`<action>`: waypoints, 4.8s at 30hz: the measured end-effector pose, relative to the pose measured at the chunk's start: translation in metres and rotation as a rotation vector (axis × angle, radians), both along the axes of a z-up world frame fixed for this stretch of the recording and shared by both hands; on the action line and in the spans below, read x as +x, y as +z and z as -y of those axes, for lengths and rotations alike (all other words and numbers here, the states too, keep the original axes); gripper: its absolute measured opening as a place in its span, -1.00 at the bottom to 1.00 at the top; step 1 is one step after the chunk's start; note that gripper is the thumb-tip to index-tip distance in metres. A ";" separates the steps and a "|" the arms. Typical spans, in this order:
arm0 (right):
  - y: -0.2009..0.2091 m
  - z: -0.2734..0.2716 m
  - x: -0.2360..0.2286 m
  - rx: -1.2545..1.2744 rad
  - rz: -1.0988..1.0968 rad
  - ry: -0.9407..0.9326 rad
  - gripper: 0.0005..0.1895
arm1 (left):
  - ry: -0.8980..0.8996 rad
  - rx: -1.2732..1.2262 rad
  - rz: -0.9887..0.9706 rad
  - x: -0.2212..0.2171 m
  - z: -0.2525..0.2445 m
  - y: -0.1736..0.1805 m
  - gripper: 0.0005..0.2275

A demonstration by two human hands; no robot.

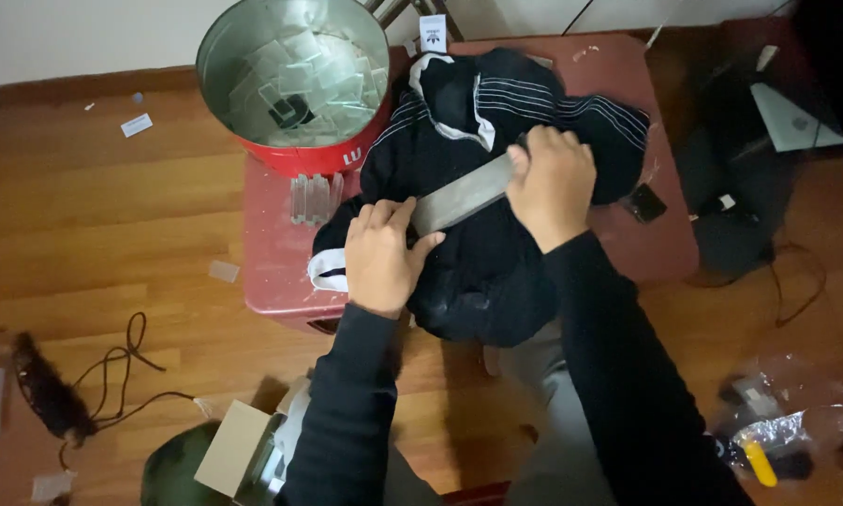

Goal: Polishing a small metal component by rubbing it repeatedly against a sharpening stone

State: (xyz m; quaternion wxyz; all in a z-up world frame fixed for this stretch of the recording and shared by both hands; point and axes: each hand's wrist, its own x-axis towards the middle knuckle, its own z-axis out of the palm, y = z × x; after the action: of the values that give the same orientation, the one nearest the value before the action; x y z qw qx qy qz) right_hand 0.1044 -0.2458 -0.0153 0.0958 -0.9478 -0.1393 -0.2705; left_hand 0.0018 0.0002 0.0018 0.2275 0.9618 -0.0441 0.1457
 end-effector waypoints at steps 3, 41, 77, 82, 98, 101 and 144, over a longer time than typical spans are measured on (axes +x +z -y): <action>0.012 -0.014 -0.008 0.008 0.016 0.024 -0.77 | 0.011 0.006 0.014 0.000 0.001 -0.003 -0.44; 0.013 -0.016 -0.003 0.033 0.037 0.129 -0.82 | -0.007 -0.014 0.091 -0.002 0.001 -0.005 -0.47; 0.008 -0.007 -0.011 -0.052 -0.049 -0.022 -0.81 | 0.018 -0.005 -0.004 -0.002 0.001 -0.003 -0.44; 0.006 -0.011 -0.015 0.031 -0.093 0.058 -0.77 | -0.002 0.003 0.004 0.002 0.001 -0.005 -0.44; 0.004 -0.003 -0.005 0.002 -0.047 0.004 -0.77 | 0.005 -0.012 0.000 0.002 0.000 -0.003 -0.43; 0.007 -0.014 -0.015 -0.040 -0.029 -0.044 -0.80 | 0.009 -0.001 0.015 0.000 0.001 -0.005 -0.43; 0.040 -0.034 -0.070 2.043 -1.171 0.715 -0.63 | -0.366 -0.813 0.307 -0.007 0.035 0.028 -0.75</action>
State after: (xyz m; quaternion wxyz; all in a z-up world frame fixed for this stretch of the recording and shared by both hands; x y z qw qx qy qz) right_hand 0.0342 -0.2114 0.0247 0.9103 -0.3244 -0.0514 0.2520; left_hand -0.0051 -0.0347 0.0297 0.5984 0.7385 -0.1855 0.2492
